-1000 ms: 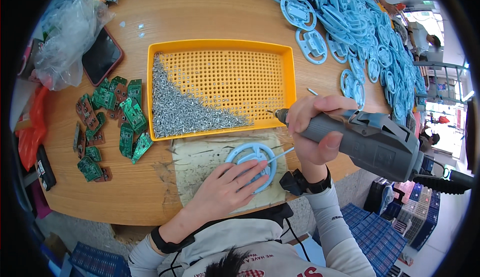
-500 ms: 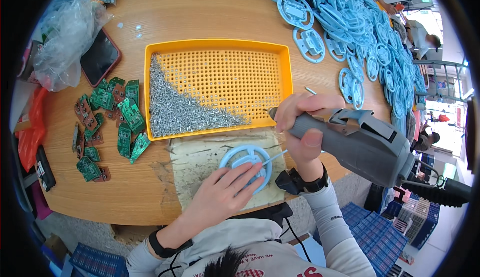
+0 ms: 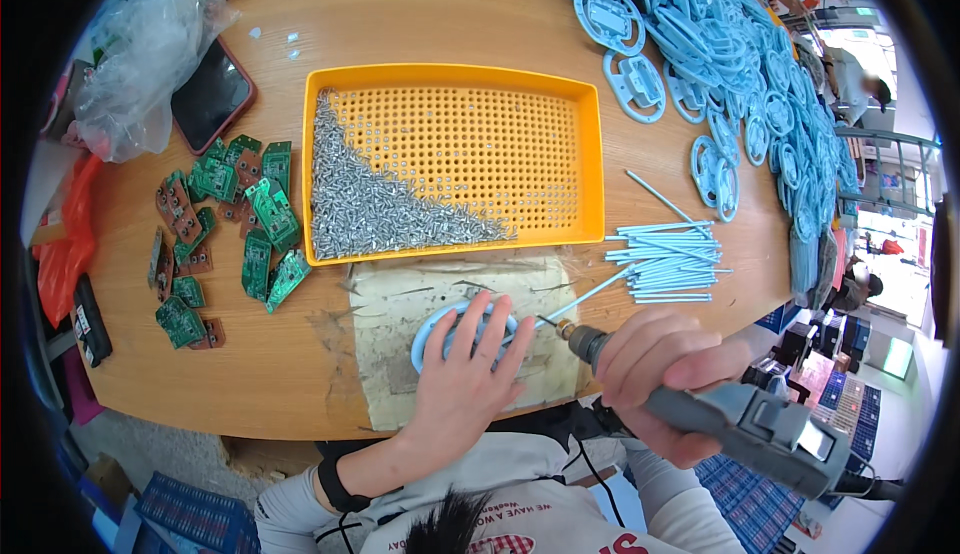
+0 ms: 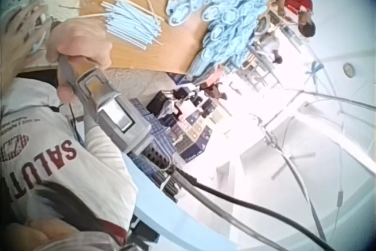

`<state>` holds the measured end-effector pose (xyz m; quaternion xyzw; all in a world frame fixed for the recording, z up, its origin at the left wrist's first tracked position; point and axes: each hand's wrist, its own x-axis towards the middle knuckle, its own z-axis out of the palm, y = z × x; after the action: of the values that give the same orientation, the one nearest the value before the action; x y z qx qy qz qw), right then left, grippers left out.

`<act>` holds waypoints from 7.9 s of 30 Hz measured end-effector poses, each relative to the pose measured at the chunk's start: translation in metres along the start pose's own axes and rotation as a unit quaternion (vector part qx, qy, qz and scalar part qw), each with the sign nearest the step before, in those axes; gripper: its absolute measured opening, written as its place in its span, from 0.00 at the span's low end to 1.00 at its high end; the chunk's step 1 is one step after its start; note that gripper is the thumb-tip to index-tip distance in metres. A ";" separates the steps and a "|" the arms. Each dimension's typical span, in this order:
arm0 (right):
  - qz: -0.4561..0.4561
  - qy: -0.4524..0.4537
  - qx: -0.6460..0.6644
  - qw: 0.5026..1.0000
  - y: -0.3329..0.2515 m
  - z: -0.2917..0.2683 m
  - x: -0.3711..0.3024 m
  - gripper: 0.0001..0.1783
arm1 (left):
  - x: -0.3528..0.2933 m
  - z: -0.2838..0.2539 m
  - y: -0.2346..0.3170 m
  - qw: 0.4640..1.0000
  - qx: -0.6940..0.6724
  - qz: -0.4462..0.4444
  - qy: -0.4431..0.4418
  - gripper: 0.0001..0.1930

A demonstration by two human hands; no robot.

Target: The person assembles small electronic devices by inserting circuit boards into light blue plastic housings and securing them with screws using a power drill. The person repeatedly picks up components, aligns them, and fastens them together at a workbench.

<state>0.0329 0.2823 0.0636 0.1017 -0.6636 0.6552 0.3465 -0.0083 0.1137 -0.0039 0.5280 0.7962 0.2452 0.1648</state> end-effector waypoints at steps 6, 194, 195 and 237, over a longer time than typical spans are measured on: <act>0.052 -0.023 0.028 0.998 0.004 0.010 -0.020 0.30 | -0.008 0.000 -0.005 1.000 -0.013 -0.007 0.006 0.29; 0.129 -0.276 -0.383 0.872 0.026 -0.009 -0.083 0.24 | -0.045 -0.025 -0.030 0.983 -0.015 0.009 0.181 0.14; 0.128 -0.277 -0.383 0.872 0.026 -0.010 -0.083 0.24 | -0.045 -0.024 -0.030 0.984 -0.016 0.013 0.178 0.14; 0.198 0.024 -0.304 0.931 -0.002 -0.034 -0.054 0.32 | -0.023 -0.017 -0.048 0.984 -0.076 0.032 0.160 0.18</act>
<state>0.0853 0.2972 0.0297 -0.1576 -0.8293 0.4796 0.2395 -0.0450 0.0735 -0.0170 0.4929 0.7741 0.3914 0.0674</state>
